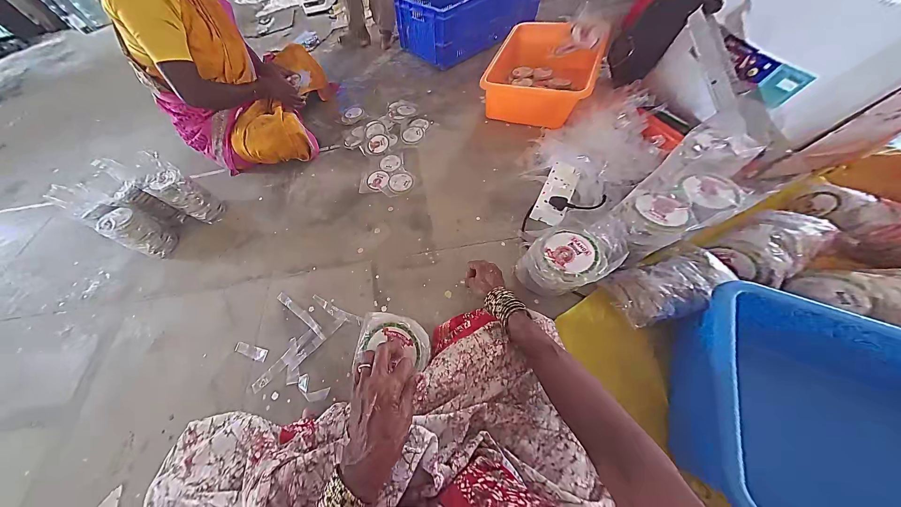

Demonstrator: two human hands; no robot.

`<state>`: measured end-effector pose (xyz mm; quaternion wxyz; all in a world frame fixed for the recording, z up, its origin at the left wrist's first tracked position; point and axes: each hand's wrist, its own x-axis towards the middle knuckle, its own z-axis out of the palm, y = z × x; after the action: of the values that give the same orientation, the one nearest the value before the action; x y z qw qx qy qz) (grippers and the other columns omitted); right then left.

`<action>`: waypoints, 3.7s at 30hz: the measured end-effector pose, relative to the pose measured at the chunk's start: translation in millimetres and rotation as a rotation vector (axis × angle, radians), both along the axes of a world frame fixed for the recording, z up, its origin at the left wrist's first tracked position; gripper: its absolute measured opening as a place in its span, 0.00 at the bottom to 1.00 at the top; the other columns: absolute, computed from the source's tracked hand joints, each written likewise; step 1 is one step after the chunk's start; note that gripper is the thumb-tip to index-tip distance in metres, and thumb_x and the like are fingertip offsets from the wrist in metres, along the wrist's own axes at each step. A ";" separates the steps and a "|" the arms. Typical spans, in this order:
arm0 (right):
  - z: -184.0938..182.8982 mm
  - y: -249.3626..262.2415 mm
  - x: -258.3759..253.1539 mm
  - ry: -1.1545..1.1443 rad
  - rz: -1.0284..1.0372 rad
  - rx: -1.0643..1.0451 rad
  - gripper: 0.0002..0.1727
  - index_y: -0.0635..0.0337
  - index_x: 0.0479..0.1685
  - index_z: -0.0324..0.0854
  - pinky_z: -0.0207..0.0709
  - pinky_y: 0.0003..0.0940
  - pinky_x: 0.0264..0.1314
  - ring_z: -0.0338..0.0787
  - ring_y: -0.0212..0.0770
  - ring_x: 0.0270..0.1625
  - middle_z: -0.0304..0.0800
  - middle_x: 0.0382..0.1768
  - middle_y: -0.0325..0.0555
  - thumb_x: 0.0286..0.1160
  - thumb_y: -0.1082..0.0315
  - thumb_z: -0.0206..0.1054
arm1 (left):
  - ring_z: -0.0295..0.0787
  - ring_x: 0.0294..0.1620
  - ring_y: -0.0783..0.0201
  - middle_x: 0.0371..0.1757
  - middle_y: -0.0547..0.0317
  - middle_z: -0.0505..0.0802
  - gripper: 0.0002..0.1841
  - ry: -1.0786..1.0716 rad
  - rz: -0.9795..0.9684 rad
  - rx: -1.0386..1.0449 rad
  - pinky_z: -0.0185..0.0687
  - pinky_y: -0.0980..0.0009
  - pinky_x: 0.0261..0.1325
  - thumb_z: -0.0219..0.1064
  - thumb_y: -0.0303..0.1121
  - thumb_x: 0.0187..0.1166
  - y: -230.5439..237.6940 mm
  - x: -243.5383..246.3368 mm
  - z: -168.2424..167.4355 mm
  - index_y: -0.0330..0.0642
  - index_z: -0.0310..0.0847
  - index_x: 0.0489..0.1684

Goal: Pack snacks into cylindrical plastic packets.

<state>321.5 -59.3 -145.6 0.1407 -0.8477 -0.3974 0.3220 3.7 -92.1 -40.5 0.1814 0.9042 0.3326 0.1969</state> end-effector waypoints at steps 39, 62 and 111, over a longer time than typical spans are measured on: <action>80.1 -54.5 -132.5 0.286 0.164 0.504 0.10 0.67 0.44 0.85 0.78 0.52 0.57 0.89 0.52 0.47 0.89 0.37 0.55 0.82 0.70 0.59 | 0.84 0.73 0.36 0.69 0.35 0.88 0.17 0.051 -0.046 0.061 0.74 0.41 0.76 0.59 0.29 0.81 -6.0 -10.0 -3.9 0.23 0.88 0.55; 95.9 -45.8 -117.6 -0.029 0.150 0.870 0.07 0.66 0.35 0.85 0.84 0.50 0.37 0.90 0.50 0.35 0.88 0.32 0.53 0.79 0.75 0.63 | 0.84 0.73 0.36 0.68 0.35 0.89 0.14 0.030 -0.109 0.082 0.73 0.41 0.77 0.58 0.28 0.80 -5.6 -5.7 -8.2 0.25 0.89 0.45; 94.9 -39.1 -119.9 0.146 0.208 0.445 0.09 0.65 0.43 0.85 0.81 0.58 0.51 0.90 0.55 0.44 0.89 0.35 0.55 0.82 0.71 0.60 | 0.85 0.73 0.41 0.68 0.39 0.90 0.16 -0.077 -0.079 0.031 0.73 0.46 0.79 0.58 0.28 0.81 2.4 -8.5 -17.9 0.25 0.89 0.53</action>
<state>201.6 -98.4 -50.7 0.3180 -0.7251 -0.5322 0.2996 -4.8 -89.7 -58.5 0.1875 0.9111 0.2865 0.2293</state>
